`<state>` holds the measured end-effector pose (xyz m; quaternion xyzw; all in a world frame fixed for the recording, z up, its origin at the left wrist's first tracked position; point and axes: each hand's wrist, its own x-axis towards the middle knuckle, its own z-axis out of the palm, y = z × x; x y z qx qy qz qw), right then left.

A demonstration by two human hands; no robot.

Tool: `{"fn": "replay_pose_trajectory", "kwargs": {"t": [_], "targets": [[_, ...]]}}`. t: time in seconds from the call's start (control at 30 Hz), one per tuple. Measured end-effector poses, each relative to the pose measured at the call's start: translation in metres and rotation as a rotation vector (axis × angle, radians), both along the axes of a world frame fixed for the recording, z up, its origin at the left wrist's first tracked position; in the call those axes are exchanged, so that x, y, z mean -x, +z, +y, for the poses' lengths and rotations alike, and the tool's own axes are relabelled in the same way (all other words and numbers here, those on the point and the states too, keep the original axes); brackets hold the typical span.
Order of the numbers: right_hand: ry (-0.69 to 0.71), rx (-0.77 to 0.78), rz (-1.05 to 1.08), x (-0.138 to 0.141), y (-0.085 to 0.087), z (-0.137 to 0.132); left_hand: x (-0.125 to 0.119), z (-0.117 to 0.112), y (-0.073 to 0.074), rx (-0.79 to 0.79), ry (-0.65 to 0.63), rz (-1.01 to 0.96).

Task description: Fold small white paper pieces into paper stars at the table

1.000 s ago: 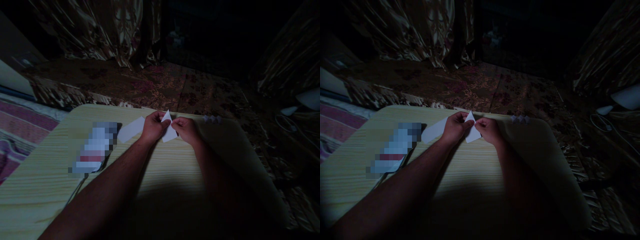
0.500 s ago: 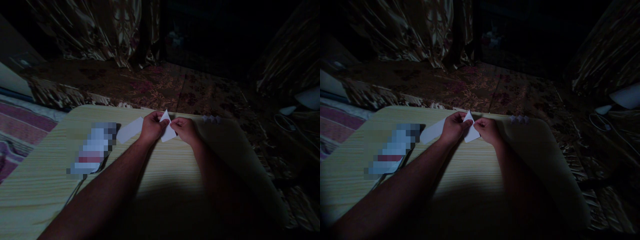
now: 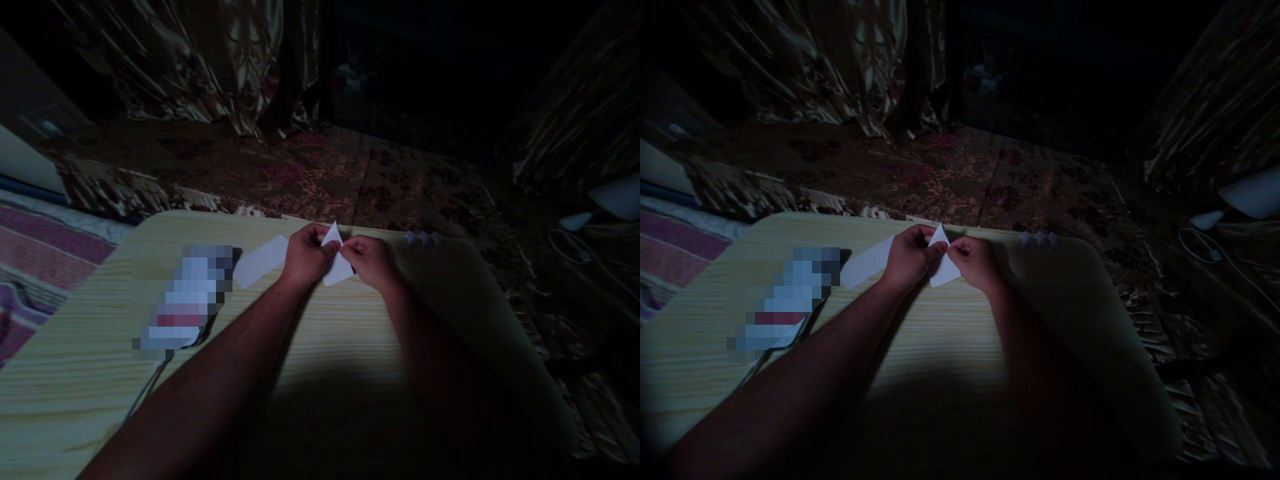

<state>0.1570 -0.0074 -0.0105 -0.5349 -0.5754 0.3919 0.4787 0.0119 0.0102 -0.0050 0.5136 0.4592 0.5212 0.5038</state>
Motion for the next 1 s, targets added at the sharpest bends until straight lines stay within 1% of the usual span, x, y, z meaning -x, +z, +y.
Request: {"fn": "replay_pose_trajectory", "kwargs": {"t": [0.3,0.37,0.53,0.63,0.8,1.0], "targets": [[-0.032,-0.012,-0.009,0.0009,-0.0014,0.0008,-0.0002,-0.0010,-0.0001,-0.013,-0.012,0.019],[-0.035,-0.017,-0.005,0.0004,-0.0010,0.0008,-0.0003,-0.0012,-0.0002,-0.009,-0.031,0.018],[-0.013,-0.026,-0.005,-0.0015,0.0031,-0.0010,0.0006,-0.0006,0.0002,-0.023,-0.130,0.056],[0.011,-0.026,0.004,-0.0023,0.0050,-0.0019,0.0013,-0.0002,0.0013,-0.013,-0.136,0.063],[0.035,-0.016,0.023,-0.0036,0.0056,-0.0027,0.0024,-0.0004,0.0037,0.030,-0.112,-0.011],[0.080,-0.019,-0.006,-0.0040,0.0062,-0.0034,0.0032,0.0006,0.0033,0.062,-0.065,-0.154]]}}
